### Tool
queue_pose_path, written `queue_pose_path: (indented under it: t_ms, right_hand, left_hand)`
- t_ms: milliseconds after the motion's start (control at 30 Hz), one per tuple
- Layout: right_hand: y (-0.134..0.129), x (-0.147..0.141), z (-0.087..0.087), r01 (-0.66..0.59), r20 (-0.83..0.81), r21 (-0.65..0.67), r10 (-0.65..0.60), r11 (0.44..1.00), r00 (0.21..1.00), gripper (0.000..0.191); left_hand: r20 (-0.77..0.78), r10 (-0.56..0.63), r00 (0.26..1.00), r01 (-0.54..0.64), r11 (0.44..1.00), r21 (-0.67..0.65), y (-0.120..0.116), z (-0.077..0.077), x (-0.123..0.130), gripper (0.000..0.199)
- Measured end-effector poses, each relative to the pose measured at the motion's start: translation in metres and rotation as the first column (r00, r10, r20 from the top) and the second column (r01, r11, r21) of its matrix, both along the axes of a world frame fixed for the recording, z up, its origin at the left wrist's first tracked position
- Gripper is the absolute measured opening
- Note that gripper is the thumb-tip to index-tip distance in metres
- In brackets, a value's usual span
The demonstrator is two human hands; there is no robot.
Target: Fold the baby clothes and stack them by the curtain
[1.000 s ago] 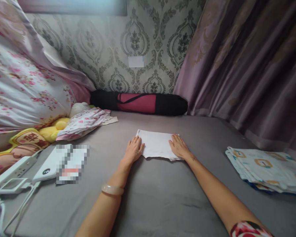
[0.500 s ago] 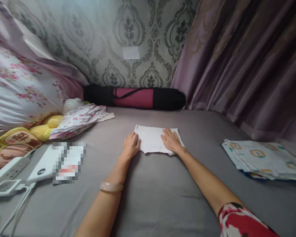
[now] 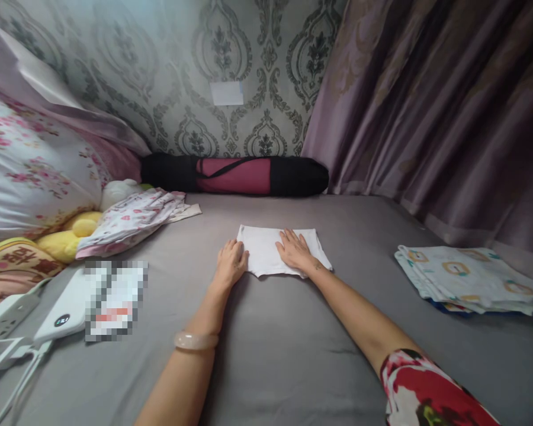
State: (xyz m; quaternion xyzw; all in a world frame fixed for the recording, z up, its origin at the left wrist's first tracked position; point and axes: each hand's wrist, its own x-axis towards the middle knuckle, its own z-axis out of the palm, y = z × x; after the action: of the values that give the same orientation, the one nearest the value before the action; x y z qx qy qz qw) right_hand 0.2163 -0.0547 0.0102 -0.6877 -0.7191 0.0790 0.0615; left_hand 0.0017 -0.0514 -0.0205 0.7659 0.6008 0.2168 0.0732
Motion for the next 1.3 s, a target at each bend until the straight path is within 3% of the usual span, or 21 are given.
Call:
queue_pose_path:
  t_ms: [200,567,700,933,1133,1300]
  right_hand:
    - [0.003,-0.015,0.002,-0.022,-0.016,0.053,0.023,0.998,1.0,0.059]
    - [0.013,-0.046,0.004,-0.072,-0.019,0.01,0.073,0.997,0.997,0.06]
    - [0.018,-0.06,0.006,-0.075,-0.025,-0.031,0.074,0.997,0.997,0.06]
    - [0.027,-0.084,0.002,-0.144,-0.046,0.028,0.145,0.989,0.988,0.06]
    - [0.04,-0.105,0.01,-0.178,-0.046,0.019,0.179,0.984,0.983,0.059]
    - [0.044,-0.125,0.002,-0.181,-0.054,-0.012,0.18,0.983,0.982,0.059]
  left_hand:
    - [0.016,-0.008,1.0,0.007,1.0,0.024,0.002,-0.004,-0.002,0.031]
    - [0.064,0.049,0.997,-0.049,0.999,0.008,0.004,0.0,-0.002,0.032]
    - [0.068,0.072,0.995,-0.074,0.997,0.028,0.003,0.002,-0.003,0.026]
    - [0.061,0.106,0.993,-0.108,0.993,0.041,0.003,0.002,-0.006,0.019]
    - [0.08,0.118,0.99,-0.119,0.993,0.008,0.004,0.003,-0.006,0.024]
    - [0.097,0.156,0.983,-0.156,0.988,-0.01,0.006,0.007,-0.007,0.027]
